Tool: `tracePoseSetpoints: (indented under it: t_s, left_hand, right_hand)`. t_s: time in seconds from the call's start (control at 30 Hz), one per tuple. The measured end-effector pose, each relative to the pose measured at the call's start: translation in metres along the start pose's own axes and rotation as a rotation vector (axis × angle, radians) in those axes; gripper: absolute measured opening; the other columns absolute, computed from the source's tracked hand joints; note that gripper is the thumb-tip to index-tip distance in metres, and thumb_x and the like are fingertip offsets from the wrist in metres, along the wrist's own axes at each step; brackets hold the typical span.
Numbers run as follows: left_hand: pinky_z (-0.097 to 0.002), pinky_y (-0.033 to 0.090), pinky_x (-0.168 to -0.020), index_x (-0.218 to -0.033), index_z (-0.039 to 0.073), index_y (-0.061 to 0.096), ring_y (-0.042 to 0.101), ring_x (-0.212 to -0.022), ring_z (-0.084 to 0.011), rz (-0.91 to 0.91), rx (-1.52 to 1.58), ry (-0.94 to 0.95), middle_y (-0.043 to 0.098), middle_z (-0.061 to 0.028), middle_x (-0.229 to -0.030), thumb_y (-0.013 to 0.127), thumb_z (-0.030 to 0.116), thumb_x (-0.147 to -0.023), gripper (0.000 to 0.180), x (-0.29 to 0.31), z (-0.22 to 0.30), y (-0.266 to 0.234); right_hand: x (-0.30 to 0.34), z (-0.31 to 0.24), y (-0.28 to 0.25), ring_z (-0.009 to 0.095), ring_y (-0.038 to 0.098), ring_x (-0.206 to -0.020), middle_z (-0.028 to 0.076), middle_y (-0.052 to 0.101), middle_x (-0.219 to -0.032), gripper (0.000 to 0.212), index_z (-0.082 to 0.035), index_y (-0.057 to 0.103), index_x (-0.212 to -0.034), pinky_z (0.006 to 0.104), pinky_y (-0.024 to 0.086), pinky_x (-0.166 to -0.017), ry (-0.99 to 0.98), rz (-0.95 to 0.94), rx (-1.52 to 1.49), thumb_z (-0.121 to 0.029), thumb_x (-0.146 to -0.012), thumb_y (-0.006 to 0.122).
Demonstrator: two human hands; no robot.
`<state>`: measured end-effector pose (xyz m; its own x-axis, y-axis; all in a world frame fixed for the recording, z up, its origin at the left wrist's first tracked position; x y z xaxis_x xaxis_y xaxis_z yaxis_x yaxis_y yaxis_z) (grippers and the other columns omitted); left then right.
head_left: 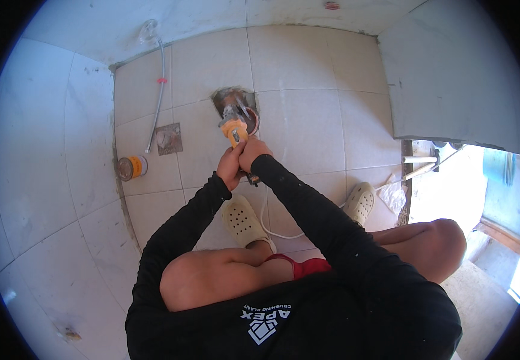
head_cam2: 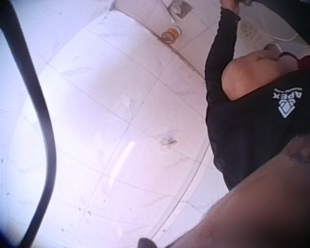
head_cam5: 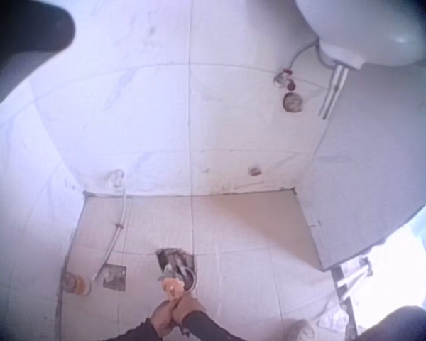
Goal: The person picks up an angle grinder, walks to a tiled area, and sits on the floor. They then use the angle grinder to cut around a circular pipe opening in the floor, repeatedly grinding the tile and clearing debris by hand.
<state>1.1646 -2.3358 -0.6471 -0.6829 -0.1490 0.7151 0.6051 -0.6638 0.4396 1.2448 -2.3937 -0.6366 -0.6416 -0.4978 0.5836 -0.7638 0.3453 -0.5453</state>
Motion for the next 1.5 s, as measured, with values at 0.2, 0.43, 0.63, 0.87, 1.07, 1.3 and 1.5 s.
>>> tracePoseSetpoints:
  t_s: [0.2,0.43,0.63,0.87,1.07,1.3,1.5]
  left_hand:
    - [-0.037,0.054,-0.08,-0.123,0.008,0.051,0.064,-0.098,-0.0186,0.077,-0.058,-0.047,0.064,-0.0051,-0.109,0.048,0.043,-0.1,0.042,0.008,-0.013,0.0]
    - [-0.0339,0.054,-0.076,-0.123,0.007,0.049,0.064,-0.097,-0.017,0.085,0.018,0.134,0.063,-0.0048,-0.107,0.048,0.042,-0.1,0.041,0.021,-0.004,0.014]
    - [-0.0347,0.055,-0.074,-0.124,0.006,0.047,0.064,-0.096,-0.0175,0.106,-0.016,0.138,0.062,-0.0065,-0.109,0.051,0.04,-0.099,0.042,0.028,0.009,0.02]
    - [-0.0389,0.051,-0.084,-0.136,0.007,0.034,0.06,-0.105,-0.0222,0.198,-0.265,0.126,0.057,-0.0111,-0.118,0.063,0.045,-0.091,0.066,0.026,0.012,0.018]
    - [-0.0381,0.046,-0.094,-0.14,0.001,0.025,0.058,-0.111,-0.0241,0.104,-0.38,0.3,0.055,-0.0172,-0.122,0.073,0.048,-0.081,0.09,0.014,0.007,0.04]
    - [-0.0369,0.047,-0.092,-0.138,-0.006,0.024,0.062,-0.107,-0.0315,0.084,-0.777,0.371,0.056,-0.0268,-0.12,0.073,0.052,-0.078,0.097,0.015,0.018,0.065]
    - [-0.035,0.047,-0.092,-0.133,-0.006,0.036,0.062,-0.104,-0.0313,0.066,-0.799,0.337,0.056,-0.0247,-0.118,0.072,0.049,-0.079,0.084,0.0,0.013,0.063]
  right_hand:
    - [0.011,0.007,0.002,0.04,0.065,-0.098,0.026,0.066,-0.101,0.038,0.005,0.053,-0.108,0.0457,0.051,-0.084,0.008,-0.015,0.029,-0.026,-0.086,0.056]
    - [0.026,-0.008,-0.02,0.043,0.065,-0.092,0.029,0.066,-0.096,0.042,0.008,0.05,-0.109,0.0478,0.052,-0.08,-0.125,-0.018,0.019,-0.027,-0.086,0.056]
    - [0.026,-0.015,-0.024,0.04,0.066,-0.093,0.026,0.067,-0.095,0.04,0.007,0.055,-0.106,0.0467,0.053,-0.08,-0.134,0.023,0.019,-0.028,-0.087,0.054]
    - [0.019,0.008,-0.017,0.045,0.063,-0.093,0.029,0.065,-0.097,0.045,0.007,0.057,-0.104,0.0471,0.051,-0.08,-0.313,0.146,-0.224,-0.031,-0.081,0.063]
    - [0.012,0.038,-0.018,0.031,0.065,-0.091,0.018,0.067,-0.101,0.038,0.003,0.059,-0.111,0.0386,0.05,-0.08,-0.385,0.016,-0.589,-0.025,-0.085,0.062]
    - [-0.012,0.083,-0.026,0.018,0.061,-0.093,0.009,0.063,-0.104,0.032,0.0,0.061,-0.11,0.0325,0.049,-0.085,-0.51,-0.079,-0.505,-0.026,-0.093,0.051]
    - [-0.018,0.097,-0.018,0.019,0.063,-0.091,0.01,0.066,-0.101,0.033,0.002,0.065,-0.105,0.0325,0.05,-0.081,-0.324,-0.115,-0.814,-0.026,-0.092,0.052]
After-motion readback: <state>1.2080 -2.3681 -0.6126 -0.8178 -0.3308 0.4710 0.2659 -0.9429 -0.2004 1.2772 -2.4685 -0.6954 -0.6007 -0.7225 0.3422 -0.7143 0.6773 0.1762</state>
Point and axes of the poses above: each hand's wrist, its own x-axis away from the middle knuckle, its own y-axis out of the palm, z = x × y, the point moved 5 cm from there along -x, towards the middle knuckle
